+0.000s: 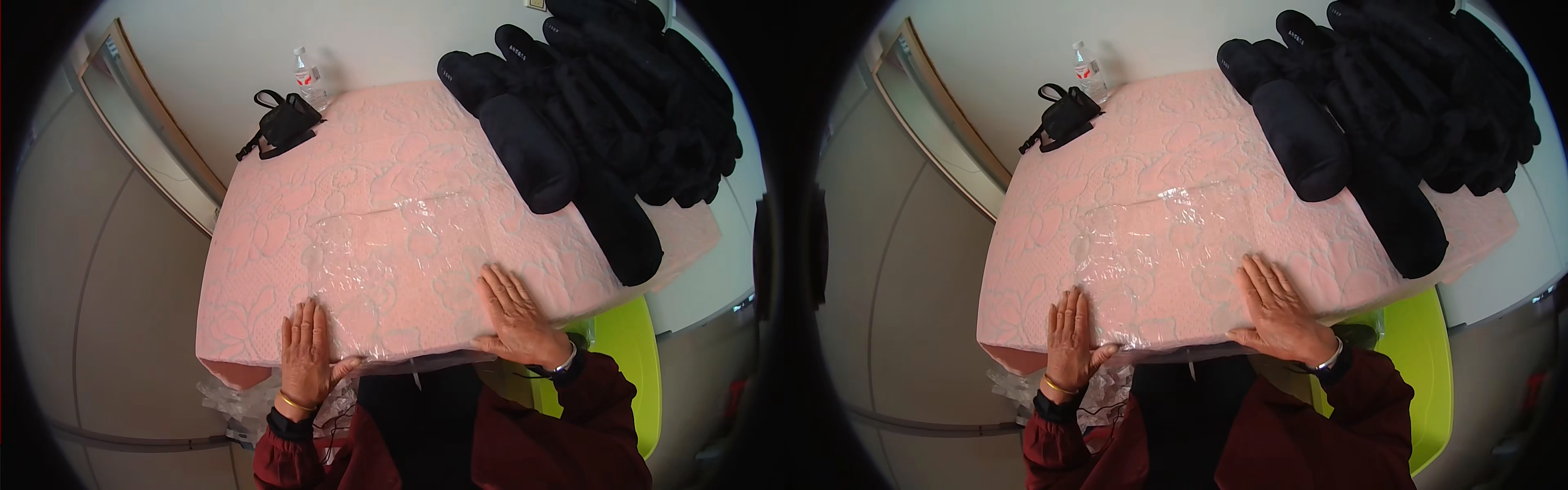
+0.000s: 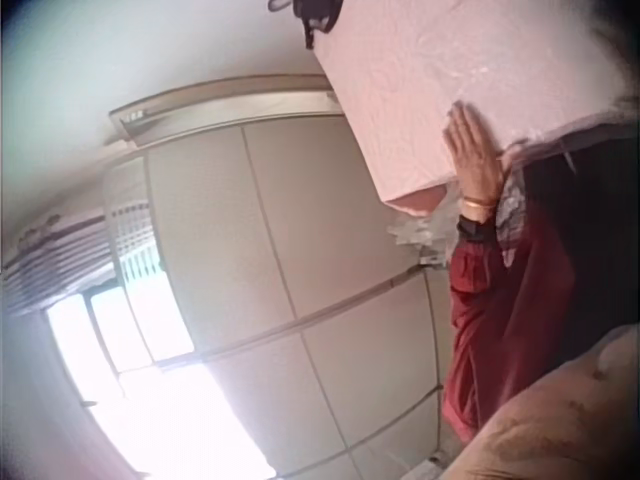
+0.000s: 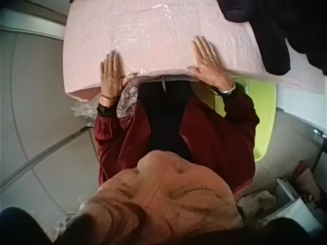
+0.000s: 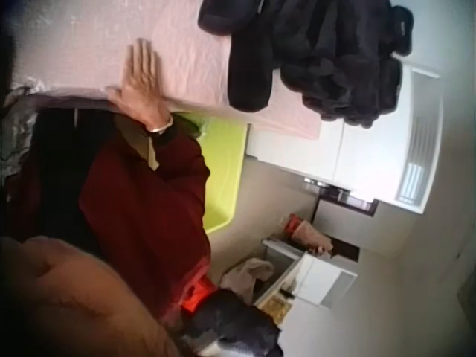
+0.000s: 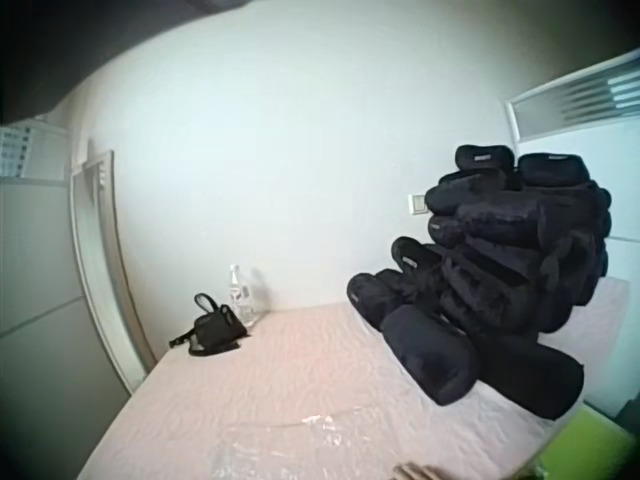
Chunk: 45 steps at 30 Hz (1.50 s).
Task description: The person prepares a plastic bag by smoothing it on a table, slides a black cushion into it, and places the bagged cushion into a green bin.
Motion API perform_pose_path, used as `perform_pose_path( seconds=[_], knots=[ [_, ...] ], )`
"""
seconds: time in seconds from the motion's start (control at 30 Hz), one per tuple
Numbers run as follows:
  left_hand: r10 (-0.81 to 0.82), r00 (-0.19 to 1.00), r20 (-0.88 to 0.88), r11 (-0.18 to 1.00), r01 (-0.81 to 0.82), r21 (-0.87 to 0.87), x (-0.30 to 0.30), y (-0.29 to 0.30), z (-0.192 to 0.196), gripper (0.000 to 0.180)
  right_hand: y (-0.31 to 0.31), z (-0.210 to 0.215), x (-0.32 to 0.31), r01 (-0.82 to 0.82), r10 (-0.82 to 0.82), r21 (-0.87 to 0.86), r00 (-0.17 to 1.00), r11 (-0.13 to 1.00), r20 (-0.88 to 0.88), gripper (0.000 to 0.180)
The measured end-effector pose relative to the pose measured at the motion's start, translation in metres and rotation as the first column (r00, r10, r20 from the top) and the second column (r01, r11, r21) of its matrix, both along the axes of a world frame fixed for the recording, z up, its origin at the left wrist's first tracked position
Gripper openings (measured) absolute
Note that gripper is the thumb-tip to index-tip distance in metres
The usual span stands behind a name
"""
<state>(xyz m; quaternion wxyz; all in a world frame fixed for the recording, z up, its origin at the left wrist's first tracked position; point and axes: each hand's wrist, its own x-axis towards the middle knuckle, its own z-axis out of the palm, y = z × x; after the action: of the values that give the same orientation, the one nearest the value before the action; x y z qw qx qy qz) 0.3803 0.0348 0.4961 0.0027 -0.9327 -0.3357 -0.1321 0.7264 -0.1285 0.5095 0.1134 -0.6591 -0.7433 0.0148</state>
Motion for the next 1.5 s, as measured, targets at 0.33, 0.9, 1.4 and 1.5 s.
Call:
perform_pose_path(
  seconds=[0.33,0.9,1.4,1.5],
  knots=[
    [0.069,0.994,-0.087,0.998,-0.070,0.000,-0.012,-0.047,0.014,0.112,-0.020,0.012,-0.014,-0.079,0.080,0.062,0.997,0.995,-0.011,0.091],
    [-0.052,0.997,-0.049,0.999,0.051,-0.008,0.008,0.025,0.008,0.103,0.017,0.004,0.017,-0.120,0.118,-0.057,0.992,0.991,-0.036,0.092],
    [0.576,0.608,0.547,0.692,-0.006,-0.722,-0.061,-0.087,-0.083,0.073,0.022,0.005,0.021,0.377,-0.372,-0.150,0.926,0.914,0.065,0.088],
    [0.747,0.448,0.492,0.415,0.264,-0.871,-0.038,-0.083,-0.122,0.075,0.020,0.007,0.021,0.391,-0.386,-0.146,0.920,0.909,0.061,0.087]
  ],
)
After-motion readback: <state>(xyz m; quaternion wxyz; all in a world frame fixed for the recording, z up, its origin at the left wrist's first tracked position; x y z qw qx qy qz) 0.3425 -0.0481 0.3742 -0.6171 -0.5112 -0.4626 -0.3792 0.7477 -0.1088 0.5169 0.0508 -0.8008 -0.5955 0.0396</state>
